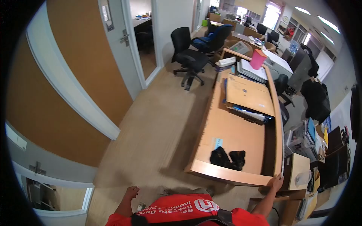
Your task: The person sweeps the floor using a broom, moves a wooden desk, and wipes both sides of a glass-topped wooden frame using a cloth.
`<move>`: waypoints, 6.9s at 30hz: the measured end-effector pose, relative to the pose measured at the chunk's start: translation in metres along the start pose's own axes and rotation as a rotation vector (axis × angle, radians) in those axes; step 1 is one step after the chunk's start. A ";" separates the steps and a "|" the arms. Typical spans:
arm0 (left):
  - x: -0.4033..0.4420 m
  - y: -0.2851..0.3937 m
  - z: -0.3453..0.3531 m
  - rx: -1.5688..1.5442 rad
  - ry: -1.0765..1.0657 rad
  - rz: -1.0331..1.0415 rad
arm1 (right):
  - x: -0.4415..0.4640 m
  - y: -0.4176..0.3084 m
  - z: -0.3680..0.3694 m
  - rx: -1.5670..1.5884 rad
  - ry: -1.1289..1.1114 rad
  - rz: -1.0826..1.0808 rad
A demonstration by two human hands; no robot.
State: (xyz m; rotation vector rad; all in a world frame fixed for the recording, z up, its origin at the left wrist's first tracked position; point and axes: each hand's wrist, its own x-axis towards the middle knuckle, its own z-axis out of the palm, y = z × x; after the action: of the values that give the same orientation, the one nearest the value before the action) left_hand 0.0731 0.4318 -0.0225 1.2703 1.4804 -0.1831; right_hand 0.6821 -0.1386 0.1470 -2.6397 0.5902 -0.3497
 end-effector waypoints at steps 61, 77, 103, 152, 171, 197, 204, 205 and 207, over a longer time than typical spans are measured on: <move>0.601 1.150 0.078 0.318 -0.830 0.161 | -0.274 -0.679 0.501 1.518 -0.010 1.468; 0.475 1.286 0.414 0.135 -0.737 0.278 | -0.169 -0.657 0.504 2.096 1.033 1.528; 0.351 1.393 0.539 1.488 -0.489 1.561 | -0.055 -0.681 0.543 2.048 1.265 1.092; 0.377 1.177 0.300 0.989 0.146 1.286 | -0.582 -0.582 0.440 1.672 1.591 1.791; 0.040 0.587 0.323 1.644 -1.861 1.189 | -0.785 -0.382 0.255 1.396 1.361 1.836; -0.055 0.370 0.334 0.576 -0.938 0.231 | -0.648 0.279 0.024 0.877 0.414 1.504; -0.090 0.296 0.291 0.190 -0.712 0.080 | -0.300 0.273 -0.062 1.012 0.069 1.019; -0.103 0.291 0.293 0.154 -0.699 0.073 | -0.269 0.263 -0.056 1.006 -0.016 0.957; -0.128 0.282 0.296 -0.006 -0.816 -0.052 | -0.216 0.246 -0.033 0.990 -0.155 0.860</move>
State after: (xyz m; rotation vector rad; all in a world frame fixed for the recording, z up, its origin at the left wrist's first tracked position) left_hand 0.4444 0.2652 0.1105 0.9706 0.8017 -0.6467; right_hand 0.3956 -0.2551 0.0349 -1.3066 1.0692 -0.1045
